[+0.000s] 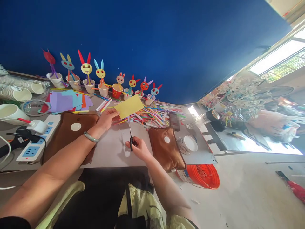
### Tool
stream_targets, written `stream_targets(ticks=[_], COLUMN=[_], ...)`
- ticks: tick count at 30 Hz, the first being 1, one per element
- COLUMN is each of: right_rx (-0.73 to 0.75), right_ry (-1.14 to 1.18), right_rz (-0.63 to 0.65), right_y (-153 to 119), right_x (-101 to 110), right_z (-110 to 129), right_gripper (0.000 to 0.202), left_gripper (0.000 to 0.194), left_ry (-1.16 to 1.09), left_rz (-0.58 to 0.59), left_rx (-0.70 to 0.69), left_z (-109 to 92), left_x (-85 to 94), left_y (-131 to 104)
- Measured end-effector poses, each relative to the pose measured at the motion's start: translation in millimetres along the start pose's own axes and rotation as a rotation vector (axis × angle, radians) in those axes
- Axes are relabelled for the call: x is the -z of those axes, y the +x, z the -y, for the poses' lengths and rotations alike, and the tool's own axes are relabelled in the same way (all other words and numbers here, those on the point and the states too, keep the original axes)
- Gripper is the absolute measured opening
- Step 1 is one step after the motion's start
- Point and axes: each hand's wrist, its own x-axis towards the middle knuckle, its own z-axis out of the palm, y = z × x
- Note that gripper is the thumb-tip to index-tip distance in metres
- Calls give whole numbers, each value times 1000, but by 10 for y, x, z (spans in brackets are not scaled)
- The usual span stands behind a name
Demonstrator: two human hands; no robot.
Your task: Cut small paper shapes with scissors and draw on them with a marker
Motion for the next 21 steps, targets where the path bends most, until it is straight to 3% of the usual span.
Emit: stream_targets(ticks=[3,8,21], right_rx=[-38,6,75], right_ry=[-48,65,273], right_rz=[67,128,148], right_y=[27,119,195], right_x=[56,74,47], right_z=[-20,-4,-35], right_gripper=[44,50,47], left_gripper=[42,41,39], left_ry=[-11,-10,50], left_rz=[12,77,135], left_rx=[14,45,94], left_z=[3,39,66], left_x=[-15,3,-46], left_y=[-15,-22,-68])
